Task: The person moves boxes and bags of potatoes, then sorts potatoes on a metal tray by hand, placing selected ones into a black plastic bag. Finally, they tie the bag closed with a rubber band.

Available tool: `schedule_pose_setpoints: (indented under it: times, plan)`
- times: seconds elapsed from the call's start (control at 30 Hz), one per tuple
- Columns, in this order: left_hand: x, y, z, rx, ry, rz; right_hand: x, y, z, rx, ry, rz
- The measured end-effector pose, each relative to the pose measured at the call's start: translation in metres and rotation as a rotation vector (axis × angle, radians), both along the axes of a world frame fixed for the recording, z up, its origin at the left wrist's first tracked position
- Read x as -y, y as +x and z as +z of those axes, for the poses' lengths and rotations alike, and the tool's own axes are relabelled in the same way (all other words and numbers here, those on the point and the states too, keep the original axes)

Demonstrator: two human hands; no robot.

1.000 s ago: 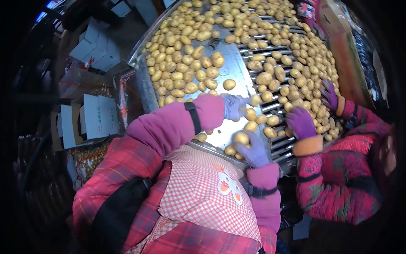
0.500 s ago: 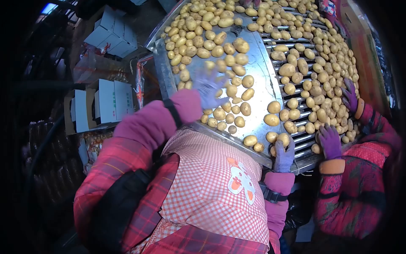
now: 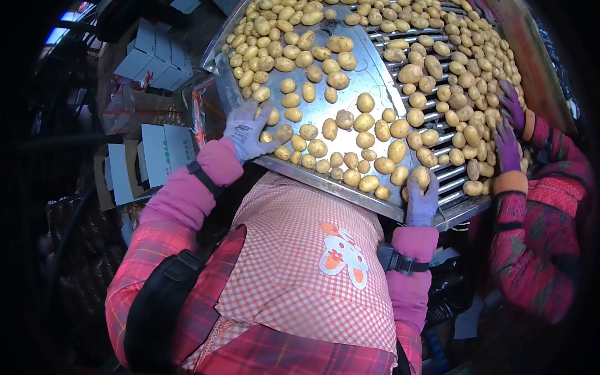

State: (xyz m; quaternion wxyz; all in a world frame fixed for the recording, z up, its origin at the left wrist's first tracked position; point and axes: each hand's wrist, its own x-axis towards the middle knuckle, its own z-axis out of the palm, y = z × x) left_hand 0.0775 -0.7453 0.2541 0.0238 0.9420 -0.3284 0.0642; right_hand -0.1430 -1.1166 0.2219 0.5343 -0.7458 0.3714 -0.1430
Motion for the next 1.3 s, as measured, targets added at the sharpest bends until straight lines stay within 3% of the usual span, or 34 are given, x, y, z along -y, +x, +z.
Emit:
schedule_pose_setpoints:
  times: [0.03, 0.2, 0.3, 0.4, 0.43, 0.57, 0.67, 0.7, 0.83, 0.97, 1.07, 1.13, 1.2, 1.27, 1.3]
  plan:
    - [0.009, 0.004, 0.009, -0.369, 0.007, -0.011, 0.001, -0.001, -0.002, -0.005, -0.008, 0.008]
    - [0.059, -0.006, 0.01, -0.324, 0.129, -0.094, -0.002, 0.003, 0.003, -0.031, -0.104, 0.044]
    - [0.079, -0.014, 0.008, -0.583, 0.066, 0.036, -0.006, 0.005, 0.003, -0.019, -0.177, 0.027]
    - [0.088, -0.023, 0.006, -0.643, 0.008, -0.045, -0.007, 0.005, 0.003, 0.009, -0.183, 0.025]
    - [0.087, -0.024, 0.004, -0.65, 0.006, -0.055, -0.009, 0.006, 0.007, 0.001, -0.157, 0.021]
    - [0.054, -0.018, -0.011, -0.355, -0.497, -0.109, -0.01, 0.007, 0.005, -0.055, -0.241, -0.005]
    - [0.038, -0.023, 0.002, -0.306, -0.398, -0.143, -0.015, 0.009, 0.012, -0.031, -0.214, -0.001]
    - [0.039, -0.03, 0.007, -0.46, -0.396, -0.085, -0.015, 0.008, 0.011, -0.022, -0.195, -0.008]
    - [0.05, -0.056, -0.009, -0.276, -0.502, -0.159, -0.014, 0.009, 0.008, 0.004, -0.169, 0.012]
    - [0.071, -0.067, -0.011, -0.32, -0.457, -0.05, -0.01, 0.004, 0.009, 0.058, -0.165, 0.025]
    - [0.087, -0.065, -0.019, -0.32, -0.324, 0.056, -0.01, -0.003, 0.02, 0.111, -0.072, 0.048]
    - [0.099, -0.067, -0.017, -0.336, -0.275, 0.034, -0.007, -0.011, 0.026, 0.303, 0.358, -0.089]
    - [0.105, -0.07, -0.018, -0.28, -0.268, 0.096, 0.0, -0.038, 0.031, 0.325, 0.317, -0.035]
    - [0.103, -0.067, -0.028, -0.252, -0.29, 0.101, 0.005, -0.075, 0.047, 0.483, 0.609, 0.16]
    - [0.1, -0.063, -0.036, -0.287, -0.409, 0.024, 0.004, -0.097, 0.047, 0.462, 0.647, 0.024]
